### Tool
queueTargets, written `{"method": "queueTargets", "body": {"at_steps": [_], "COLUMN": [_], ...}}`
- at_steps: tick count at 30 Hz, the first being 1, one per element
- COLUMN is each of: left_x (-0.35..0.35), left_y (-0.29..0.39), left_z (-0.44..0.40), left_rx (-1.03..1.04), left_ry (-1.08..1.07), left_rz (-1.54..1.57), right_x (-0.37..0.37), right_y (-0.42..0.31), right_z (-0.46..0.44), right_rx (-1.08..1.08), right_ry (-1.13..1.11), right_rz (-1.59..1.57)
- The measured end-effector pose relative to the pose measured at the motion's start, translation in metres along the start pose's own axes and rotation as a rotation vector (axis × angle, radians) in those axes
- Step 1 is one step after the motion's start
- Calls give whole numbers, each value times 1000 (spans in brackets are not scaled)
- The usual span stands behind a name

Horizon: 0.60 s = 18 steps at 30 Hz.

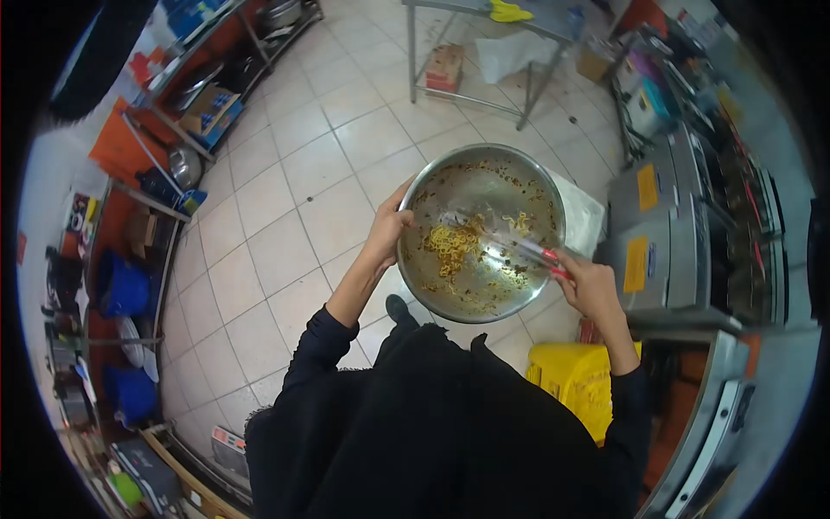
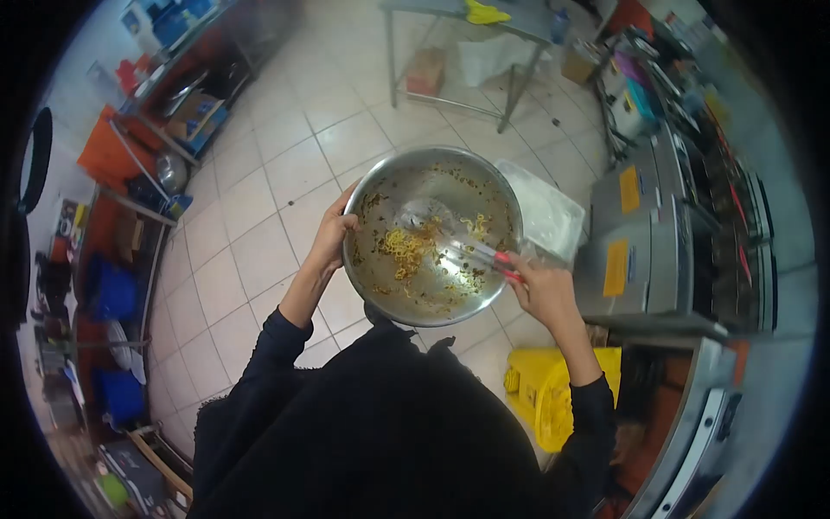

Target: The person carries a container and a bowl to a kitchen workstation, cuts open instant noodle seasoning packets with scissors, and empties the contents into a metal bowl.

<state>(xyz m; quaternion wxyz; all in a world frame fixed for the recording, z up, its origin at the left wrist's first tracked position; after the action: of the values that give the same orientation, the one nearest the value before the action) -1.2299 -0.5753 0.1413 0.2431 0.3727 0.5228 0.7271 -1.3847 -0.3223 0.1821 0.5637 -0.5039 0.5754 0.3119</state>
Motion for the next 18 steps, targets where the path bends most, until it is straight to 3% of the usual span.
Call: {"method": "queueTargets", "body": {"at_steps": [1, 4, 8, 13, 18], "left_x": [-19, -75, -121, -189, -232], "left_y": [13, 43, 80, 114, 146], "left_z": [-9, -35, -69, -139, -219], "left_rx": [-54, 75, 119, 139, 155], "left_ry": [23, 80, 118, 164, 152], "left_rz": [22, -4, -6, 94, 20], "right_x": [6, 0, 11, 48, 64], "right_y": [-10, -33, -60, -79, -70], "right_z": [-24, -101, -186, -268, -374], "right_rx": [-101, -236, -145, -397, -244], "right_ry": [-95, -38, 238, 131, 268], "right_rz": [32, 103, 61, 58, 92]}}
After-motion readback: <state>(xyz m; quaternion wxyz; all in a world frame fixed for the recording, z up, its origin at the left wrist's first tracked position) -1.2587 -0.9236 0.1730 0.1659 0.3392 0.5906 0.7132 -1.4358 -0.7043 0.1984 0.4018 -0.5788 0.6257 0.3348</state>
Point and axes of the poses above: each hand's wrist, its own z-axis away from the middle knuckle, its own x-axis out of the palm, y = z × x, the point moved 3 cm from there along -z, towards the middle knuckle, and after that the axes turned 5 degrees about -z, right-handed, at the moved point
